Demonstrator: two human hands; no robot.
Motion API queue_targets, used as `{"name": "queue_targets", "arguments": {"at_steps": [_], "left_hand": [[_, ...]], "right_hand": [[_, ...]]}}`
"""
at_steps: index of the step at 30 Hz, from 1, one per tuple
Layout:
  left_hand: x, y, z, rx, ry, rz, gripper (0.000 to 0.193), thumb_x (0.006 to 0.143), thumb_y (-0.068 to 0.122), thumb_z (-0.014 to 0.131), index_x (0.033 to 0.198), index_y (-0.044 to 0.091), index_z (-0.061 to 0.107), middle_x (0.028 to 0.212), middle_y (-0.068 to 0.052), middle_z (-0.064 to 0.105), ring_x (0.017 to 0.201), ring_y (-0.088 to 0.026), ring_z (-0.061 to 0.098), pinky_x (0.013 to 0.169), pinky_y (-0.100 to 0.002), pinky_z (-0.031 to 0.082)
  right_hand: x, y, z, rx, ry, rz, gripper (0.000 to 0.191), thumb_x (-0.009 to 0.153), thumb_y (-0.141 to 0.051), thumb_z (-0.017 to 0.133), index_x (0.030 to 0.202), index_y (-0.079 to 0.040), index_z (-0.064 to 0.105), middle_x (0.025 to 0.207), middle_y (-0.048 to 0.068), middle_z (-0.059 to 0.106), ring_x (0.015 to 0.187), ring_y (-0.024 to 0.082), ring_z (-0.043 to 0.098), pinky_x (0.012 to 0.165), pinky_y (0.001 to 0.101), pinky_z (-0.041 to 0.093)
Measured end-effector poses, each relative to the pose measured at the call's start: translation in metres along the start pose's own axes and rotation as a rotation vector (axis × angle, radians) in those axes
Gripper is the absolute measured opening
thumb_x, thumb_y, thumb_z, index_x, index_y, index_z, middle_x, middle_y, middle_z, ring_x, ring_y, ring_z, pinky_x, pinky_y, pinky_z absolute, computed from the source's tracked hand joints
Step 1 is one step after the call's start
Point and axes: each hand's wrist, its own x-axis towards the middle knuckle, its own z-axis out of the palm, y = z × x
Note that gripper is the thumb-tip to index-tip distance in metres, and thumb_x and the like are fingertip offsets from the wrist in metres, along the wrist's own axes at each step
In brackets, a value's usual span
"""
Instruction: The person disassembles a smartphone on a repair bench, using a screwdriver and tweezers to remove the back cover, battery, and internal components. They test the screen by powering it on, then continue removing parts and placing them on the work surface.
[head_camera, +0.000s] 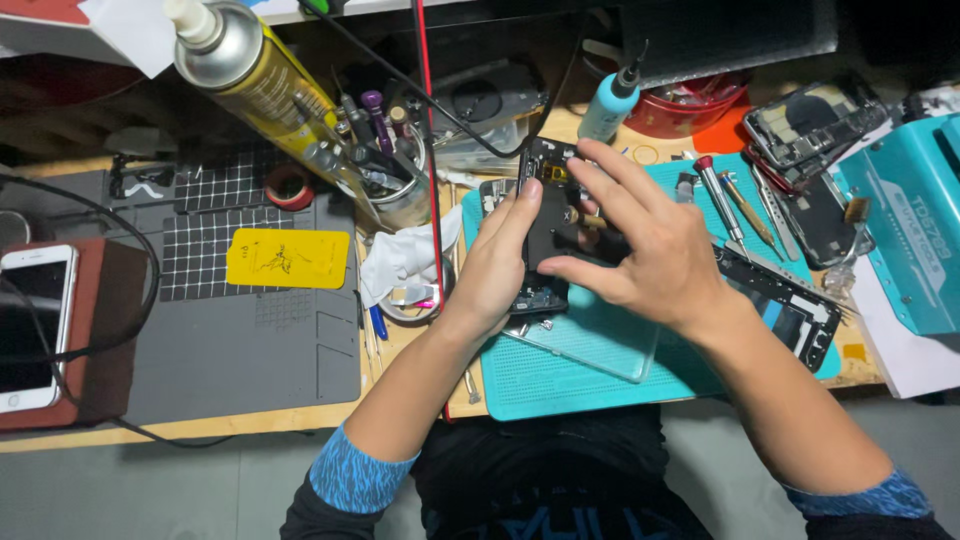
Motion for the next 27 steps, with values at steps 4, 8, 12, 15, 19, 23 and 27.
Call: {"name": "queue_targets", "arguments": {"at_steps": [4, 8, 12, 15, 19, 23, 27], "left_hand": [[-0.011, 0.008, 0.000, -0.022, -0.022, -0.038, 0.042, 0.112, 0.034, 0.041, 0.133, 0.000, 0.056, 0.112, -0.010, 0.068, 0.096, -0.014, 0.068, 0.085, -0.028, 0.055], [-0.016, 0.014, 0.004, 0.043, -0.065, -0.043, 0.039, 0.111, 0.034, 0.041, 0.133, 0.004, 0.055, 0.107, -0.010, 0.069, 0.088, -0.017, 0.069, 0.075, -0.031, 0.057], [-0.021, 0.026, 0.006, 0.292, -0.062, 0.006, 0.039, 0.110, 0.029, 0.046, 0.136, 0.002, 0.054, 0.111, -0.008, 0.069, 0.093, -0.012, 0.066, 0.076, -0.028, 0.056], [-0.028, 0.035, 0.006, 0.378, -0.026, 0.002, 0.040, 0.106, 0.023, 0.051, 0.139, 0.001, 0.052, 0.108, -0.008, 0.068, 0.089, -0.012, 0.064, 0.073, -0.029, 0.056], [-0.034, 0.045, 0.000, 0.387, 0.020, 0.175, 0.045, 0.105, 0.018, 0.054, 0.146, 0.002, 0.045, 0.121, -0.007, 0.069, 0.110, -0.011, 0.066, 0.096, -0.026, 0.053], [-0.045, 0.058, -0.015, 0.525, 0.107, 0.285, 0.047, 0.105, 0.016, 0.057, 0.147, -0.001, 0.045, 0.123, -0.008, 0.067, 0.110, -0.013, 0.063, 0.097, -0.026, 0.052], [-0.048, 0.070, -0.030, 0.665, 0.144, 0.317, 0.050, 0.100, 0.014, 0.060, 0.146, 0.000, 0.045, 0.118, -0.008, 0.068, 0.105, -0.013, 0.064, 0.093, -0.026, 0.052]], "right_hand": [[0.001, -0.019, -0.005, -0.006, 0.024, -0.039, 0.093, 0.072, -0.048, 0.091, 0.142, 0.001, 0.056, 0.150, 0.021, 0.054, 0.096, 0.026, 0.076, 0.077, 0.0337, 0.060], [-0.001, -0.028, -0.009, 0.005, 0.013, 0.002, 0.100, 0.067, -0.048, 0.092, 0.143, 0.004, 0.053, 0.151, 0.024, 0.052, 0.106, 0.031, 0.072, 0.082, 0.0366, 0.059], [-0.002, -0.037, -0.008, 0.003, 0.143, 0.046, 0.072, 0.086, -0.029, 0.086, 0.145, -0.001, 0.056, 0.151, 0.018, 0.055, 0.128, 0.034, 0.067, 0.101, 0.0377, 0.058], [0.003, -0.045, -0.007, -0.001, 0.166, 0.084, 0.056, 0.091, -0.017, 0.081, 0.140, -0.003, 0.060, 0.150, 0.018, 0.056, 0.124, 0.035, 0.069, 0.098, 0.0375, 0.059], [0.013, -0.060, -0.002, 0.031, 0.098, 0.060, 0.054, 0.086, -0.009, 0.075, 0.139, -0.006, 0.061, 0.150, 0.022, 0.054, 0.100, 0.032, 0.075, 0.082, 0.0368, 0.060], [0.030, -0.077, 0.010, 0.008, 0.027, 0.063, 0.057, 0.088, -0.004, 0.069, 0.144, -0.005, 0.057, 0.152, 0.023, 0.052, 0.090, 0.034, 0.074, 0.074, 0.0389, 0.059], [0.045, -0.089, 0.020, 0.023, -0.023, 0.086, 0.054, 0.092, -0.005, 0.068, 0.144, -0.003, 0.055, 0.150, 0.025, 0.052, 0.091, 0.036, 0.073, 0.071, 0.0414, 0.058]]}}
